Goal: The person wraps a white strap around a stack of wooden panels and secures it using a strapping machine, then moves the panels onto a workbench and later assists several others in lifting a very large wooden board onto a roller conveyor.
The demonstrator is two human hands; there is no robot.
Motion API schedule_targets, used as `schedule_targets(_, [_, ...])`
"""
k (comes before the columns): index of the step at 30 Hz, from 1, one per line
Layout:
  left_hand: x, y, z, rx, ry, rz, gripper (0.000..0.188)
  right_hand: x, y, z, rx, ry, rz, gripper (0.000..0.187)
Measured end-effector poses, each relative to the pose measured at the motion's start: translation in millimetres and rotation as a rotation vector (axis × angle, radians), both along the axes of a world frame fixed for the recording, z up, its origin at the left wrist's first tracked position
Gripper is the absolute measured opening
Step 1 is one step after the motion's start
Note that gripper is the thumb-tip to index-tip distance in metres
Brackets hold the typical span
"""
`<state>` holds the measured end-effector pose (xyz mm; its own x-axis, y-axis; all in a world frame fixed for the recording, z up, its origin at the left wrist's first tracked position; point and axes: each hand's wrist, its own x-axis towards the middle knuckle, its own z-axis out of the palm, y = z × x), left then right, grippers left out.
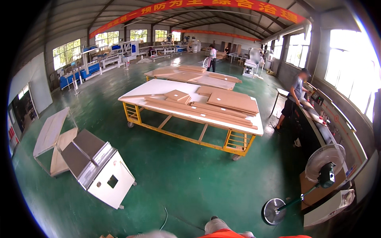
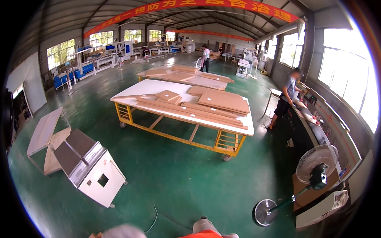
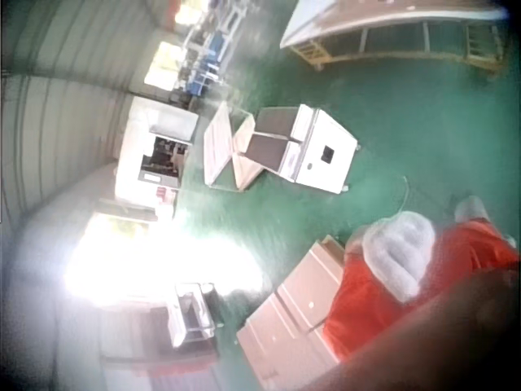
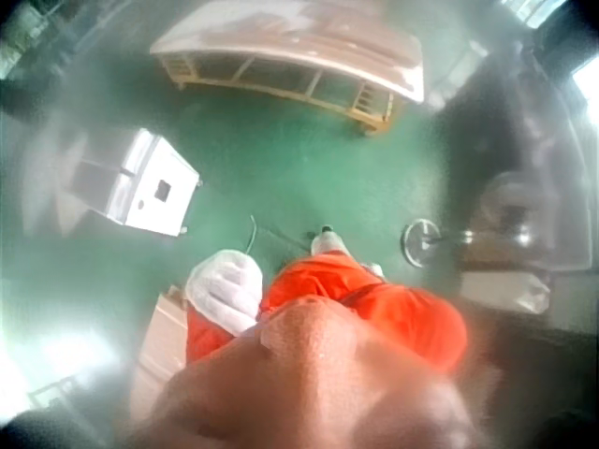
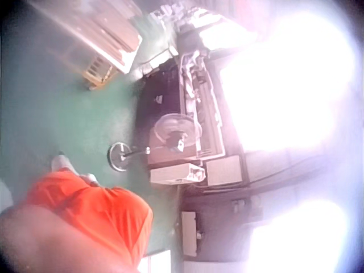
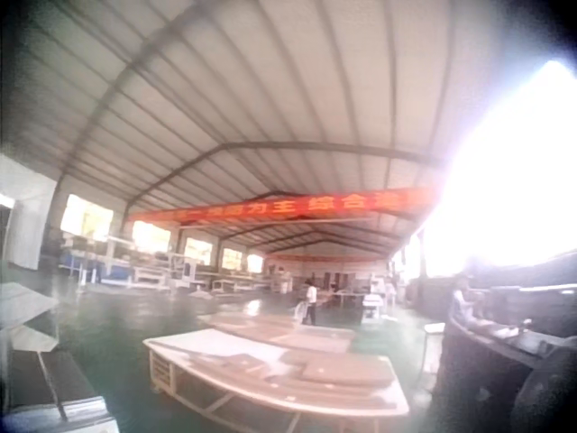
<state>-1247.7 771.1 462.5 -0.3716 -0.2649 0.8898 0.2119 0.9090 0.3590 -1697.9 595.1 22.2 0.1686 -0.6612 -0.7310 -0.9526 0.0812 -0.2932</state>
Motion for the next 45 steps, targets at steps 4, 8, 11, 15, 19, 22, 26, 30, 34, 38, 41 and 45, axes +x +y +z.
schedule_targets(4, [-22.2,-68.1,30.0,-0.567,-0.026,-0.205,0.03,23.4,-52.8,-30.2,0.028,0.019,0.057,0.042])
schedule_targets(8, [-17.7,-108.3,11.3,-0.084,0.052,-0.396,0.028,48.6,-136.8,-57.9,0.028,-0.01,0.059,0.042])
schedule_targets(11, [10.5,-168.1,15.1,0.007,0.021,-0.31,0.027,72.2,-204.8,-71.0,0.003,-0.054,0.073,0.041])
schedule_targets(15, [47.0,-252.0,19.5,0.122,0.118,-0.062,0.024,119.9,-297.0,-88.8,-0.081,-0.181,0.093,0.04])
schedule_targets(19, [81.7,-324.0,9.4,0.21,0.231,0.102,0.023,119.8,-375.9,-117.9,-0.118,-0.508,-0.437,0.036])
schedule_targets(22, [110.8,-357.1,-1.3,0.313,0.26,0.263,0.021,172.6,-381.7,-67.6,0.082,-0.702,-0.702,0.028])
schedule_targets(26, [150.6,-399.4,-9.7,0.326,0.296,0.318,0.02,163.2,-400.0,-96.8,-0.039,-0.313,-0.222,0.026])
schedule_targets(30, [200.2,-421.8,-16.7,0.278,0.305,0.357,0.019,219.3,-421.8,-76.3,0.043,-0.1,0.112,0.031])
schedule_targets(34, [259.4,-439.1,-15.5,0.161,0.297,0.347,0.019,285.3,-462.5,-74.9,0.0,-0.075,0.353,0.037])
schedule_targets(38, [325.7,-448.9,-10.0,-0.011,0.286,0.363,0.02,374.7,-505.0,-57.0,-0.322,-0.24,0.886,0.043])
schedule_targets(41, [375.2,-449.9,-1.1,-0.264,0.257,0.502,0.02,478.6,-530.0,-18.0,-0.249,-0.407,0.593,0.044])
schedule_targets(45, [455.2,-430.3,96.5,-1.337,-1.119,1.89,0.025,579.7,-542.8,57.1,-0.02,-0.463,0.002,0.034])
